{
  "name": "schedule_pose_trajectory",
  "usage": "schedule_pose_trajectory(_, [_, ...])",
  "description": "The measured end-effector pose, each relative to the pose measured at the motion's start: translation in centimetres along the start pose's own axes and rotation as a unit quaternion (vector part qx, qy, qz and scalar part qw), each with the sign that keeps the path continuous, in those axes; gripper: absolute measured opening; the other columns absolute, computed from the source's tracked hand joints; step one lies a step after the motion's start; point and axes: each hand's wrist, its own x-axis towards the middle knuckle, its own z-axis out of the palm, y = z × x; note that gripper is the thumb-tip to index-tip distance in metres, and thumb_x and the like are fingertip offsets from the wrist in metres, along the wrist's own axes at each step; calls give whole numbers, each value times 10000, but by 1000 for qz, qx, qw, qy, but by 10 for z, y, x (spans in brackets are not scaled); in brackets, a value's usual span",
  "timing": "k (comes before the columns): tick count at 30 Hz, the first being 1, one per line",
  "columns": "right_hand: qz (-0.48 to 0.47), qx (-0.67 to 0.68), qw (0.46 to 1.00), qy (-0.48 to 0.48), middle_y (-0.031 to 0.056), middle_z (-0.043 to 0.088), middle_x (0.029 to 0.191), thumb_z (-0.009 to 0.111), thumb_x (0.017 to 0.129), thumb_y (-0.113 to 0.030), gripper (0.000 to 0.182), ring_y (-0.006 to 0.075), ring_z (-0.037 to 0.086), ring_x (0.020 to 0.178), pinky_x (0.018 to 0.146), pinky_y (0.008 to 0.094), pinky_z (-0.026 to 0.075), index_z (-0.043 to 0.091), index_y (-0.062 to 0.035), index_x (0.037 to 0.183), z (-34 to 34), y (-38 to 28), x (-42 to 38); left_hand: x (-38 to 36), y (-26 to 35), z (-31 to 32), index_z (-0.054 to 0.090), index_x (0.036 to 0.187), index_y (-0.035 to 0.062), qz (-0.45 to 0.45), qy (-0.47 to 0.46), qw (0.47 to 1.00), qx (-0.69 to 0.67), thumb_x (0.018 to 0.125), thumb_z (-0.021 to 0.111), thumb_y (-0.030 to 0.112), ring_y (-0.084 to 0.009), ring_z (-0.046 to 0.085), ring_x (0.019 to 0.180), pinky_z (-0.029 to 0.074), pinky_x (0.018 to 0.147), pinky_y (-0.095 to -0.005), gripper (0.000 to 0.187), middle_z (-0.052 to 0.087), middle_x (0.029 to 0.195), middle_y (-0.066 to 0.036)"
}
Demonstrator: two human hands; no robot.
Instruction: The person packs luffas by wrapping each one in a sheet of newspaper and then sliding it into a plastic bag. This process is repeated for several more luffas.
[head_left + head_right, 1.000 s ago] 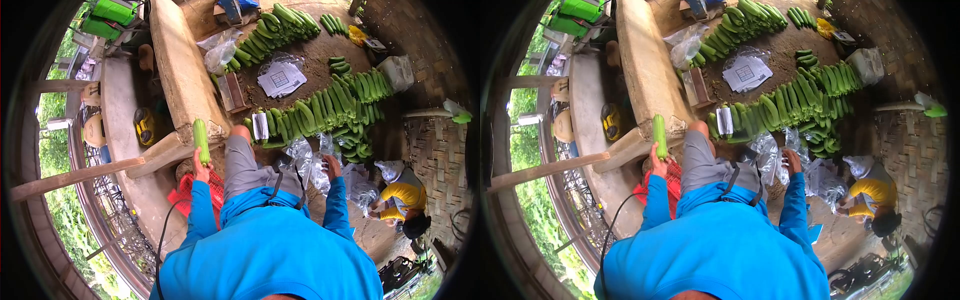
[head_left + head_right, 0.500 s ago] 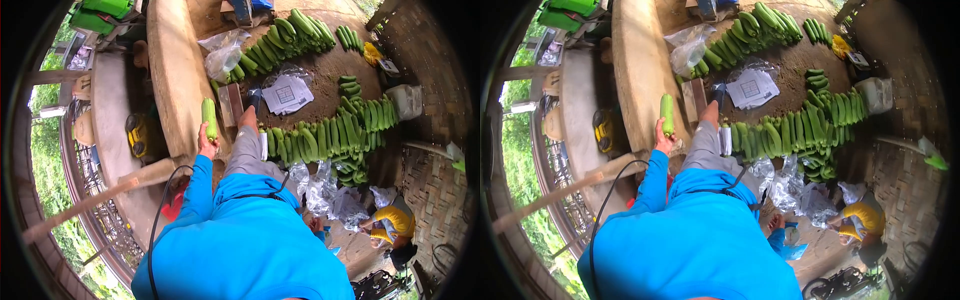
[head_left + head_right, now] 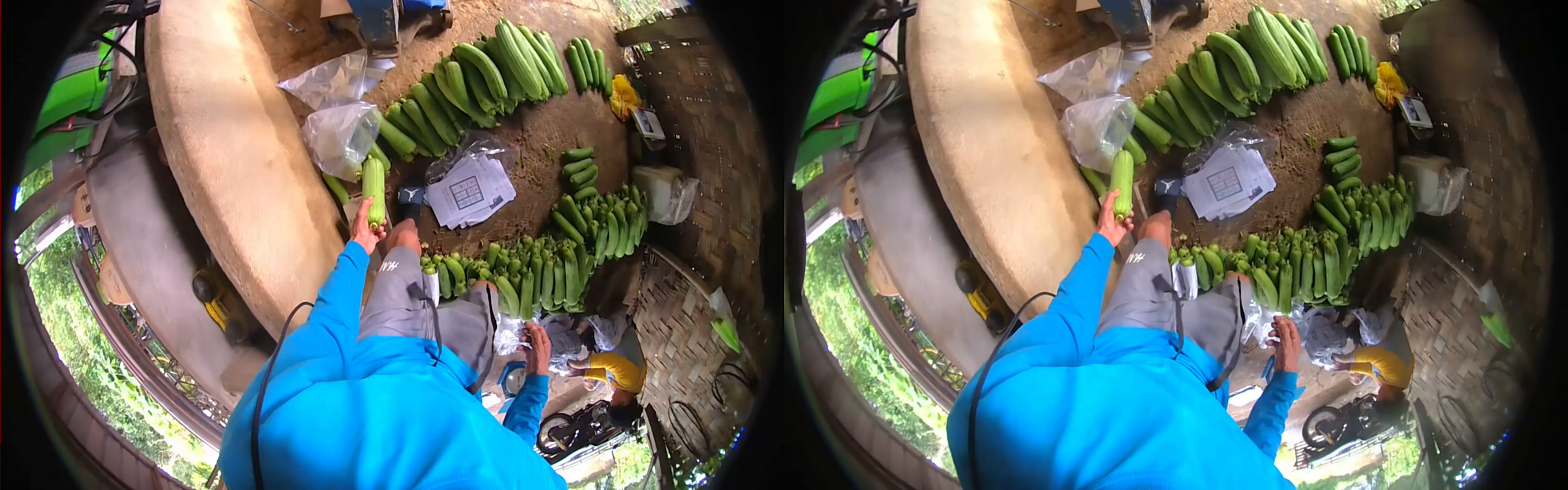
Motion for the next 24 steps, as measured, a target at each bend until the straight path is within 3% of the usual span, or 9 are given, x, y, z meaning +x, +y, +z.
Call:
schedule_pose_trajectory(3, [-16,-96,995,-6,-13,601,901,602,947,-349,319,74,542,749,606,234,455,640,-74,1105,14,-40,3,28,22,10,600,942,141,-45,-69,997,-13,762,642,646,-128,504,542,415,503,-283,538,566,709,-36])
schedule_pose_trajectory(7, [-53,-202,978,-28,-35,601,921,607,945,-347,324,64,523,762,635,220,441,630,-83,1129,23,-63,23,68,38,34,601,958,131,5,-5,998,60,772,662,614,-122,502,529,420,486,-284,521,563,688,-28])
schedule_pose_trajectory(13, [-9,-184,982,-30,-37,585,917,608,936,-369,354,69,512,770,648,212,417,623,-73,1129,52,-93,70,132,58,57,600,1019,156,17,35,995,94,766,669,611,-113,484,534,425,492,-268,525,552,714,-25])
schedule_pose_trajectory(15, [-49,-183,982,-29,-51,552,830,607,959,-269,252,30,412,633,550,190,325,639,-59,1095,63,-91,95,154,63,66,606,1040,178,33,30,996,74,765,661,625,-112,475,552,421,497,-268,528,550,733,-23])
schedule_pose_trajectory(17, [-33,-184,982,-34,-24,575,860,607,955,-245,238,53,476,687,593,210,386,643,-50,1087,64,-76,131,175,59,80,600,1076,193,58,33,996,65,766,652,638,-110,470,565,420,500,-269,544,548,745,-18])
schedule_pose_trajectory(19, [-93,-220,971,-14,13,600,911,603,950,-219,227,91,542,792,679,246,448,645,-36,1078,74,-62,172,206,54,91,587,1087,191,79,47,995,21,773,648,638,-114,477,556,423,491,-280,550,549,732,-22])
schedule_pose_trajectory(20, [-71,-201,977,-25,40,614,959,598,945,-177,203,119,568,882,756,274,471,641,-19,1065,77,-56,195,233,52,94,583,1064,174,38,70,996,30,782,648,630,-123,487,551,429,484,-295,539,550,719,-22])
schedule_pose_trajectory(21, [-74,-193,978,-30,40,614,959,598,945,-177,203,119,568,882,756,274,471,641,-19,1065,84,-49,222,255,46,94,583,1064,174,47,72,996,34,782,648,630,-123,487,551,429,484,-295,539,550,719,-22])
schedule_pose_trajectory(24, [-220,-224,948,-51,65,607,921,591,937,-117,160,148,578,806,719,285,473,631,-3,1041,116,-42,293,306,27,95,623,1008,111,50,49,990,123,745,657,668,-133,510,550,463,479,-297,617,593,756,-18])
